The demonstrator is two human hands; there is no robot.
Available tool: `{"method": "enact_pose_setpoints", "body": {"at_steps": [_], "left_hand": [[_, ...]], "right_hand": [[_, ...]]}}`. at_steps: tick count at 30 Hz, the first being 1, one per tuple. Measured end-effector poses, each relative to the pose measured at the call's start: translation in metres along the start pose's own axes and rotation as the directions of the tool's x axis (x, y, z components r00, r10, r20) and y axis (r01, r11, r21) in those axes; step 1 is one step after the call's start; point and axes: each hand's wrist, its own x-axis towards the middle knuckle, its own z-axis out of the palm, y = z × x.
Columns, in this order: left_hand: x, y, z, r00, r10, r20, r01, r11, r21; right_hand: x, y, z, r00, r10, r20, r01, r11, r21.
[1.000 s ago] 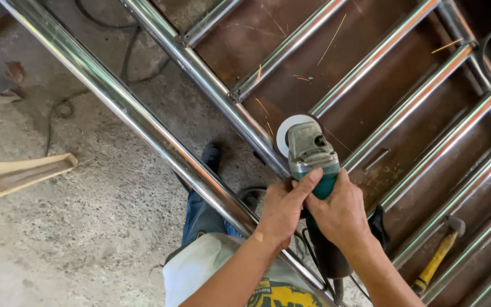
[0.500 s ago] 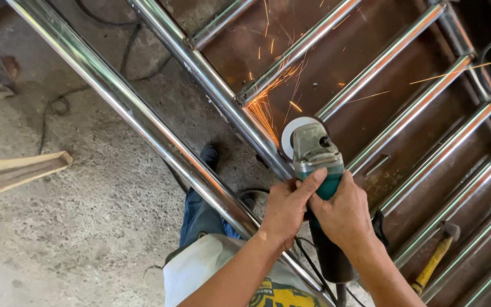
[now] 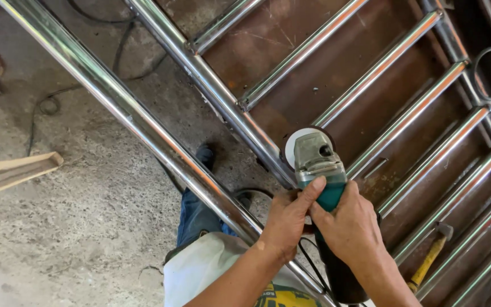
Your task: Grinding down welds on a stainless steel gate using an angle grinder.
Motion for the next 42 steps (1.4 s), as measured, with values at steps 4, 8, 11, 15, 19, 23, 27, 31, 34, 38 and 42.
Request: {"method": "enact_pose_setpoints", "body": {"at_steps": [4, 8, 11, 15, 19, 23, 27, 31, 34, 38, 42], "left_hand": [[0.002, 0.003, -0.003, 1.0, -0.009, -0.008, 0.009, 0.998, 0.063], [0.002, 0.007, -0.001, 1.0, -0.003, -0.011, 0.004, 0.996, 0.089], [0.001, 0.009, -0.002, 1.0, -0.017, -0.02, 0.018, 0.999, 0.045], [0.007, 0.007, -0.002, 1.0, -0.017, -0.004, 0.017, 1.0, 0.017], [0.005, 0.002, -0.004, 1.0, -0.019, 0.001, 0.019, 1.0, 0.013], [0.012, -0.005, -0.005, 1.0, 0.023, -0.015, -0.023, 1.0, -0.002], [0.014, -0.005, 0.008, 0.998, 0.055, -0.023, -0.055, 0.998, 0.019], [0.013, -0.017, 0.016, 0.991, 0.099, 0.093, -0.103, 0.994, 0.043], [0.027, -0.031, 0.026, 0.987, 0.162, 0.01, -0.162, 0.986, 0.031], [0.04, -0.049, 0.025, 0.971, 0.216, -0.1, -0.216, 0.976, 0.016], [0.044, -0.056, 0.02, 0.964, 0.238, -0.12, -0.234, 0.971, 0.051]], "right_hand": [[0.0, -0.006, 0.0, 1.0, -0.025, -0.012, 0.025, 0.999, -0.02], [0.001, -0.013, -0.006, 1.0, -0.007, -0.007, 0.007, 0.999, -0.036], [0.001, -0.016, -0.006, 1.0, -0.006, 0.012, 0.007, 0.997, -0.076], [0.005, -0.02, -0.008, 1.0, 0.003, 0.016, -0.001, 0.998, -0.07], [0.002, -0.01, -0.003, 0.999, -0.03, -0.016, 0.029, 0.997, -0.066], [0.009, -0.003, 0.0, 0.997, -0.071, -0.039, 0.068, 0.995, -0.071], [0.021, 0.012, -0.008, 0.984, -0.17, -0.056, 0.174, 0.983, 0.062], [0.038, 0.036, -0.008, 0.964, -0.267, -0.01, 0.266, 0.957, 0.119], [0.047, 0.042, -0.003, 0.938, -0.335, -0.086, 0.344, 0.928, 0.14], [0.062, 0.053, 0.011, 0.913, -0.394, -0.108, 0.408, 0.895, 0.18], [0.069, 0.057, 0.017, 0.926, -0.374, -0.056, 0.377, 0.9, 0.221]]}}
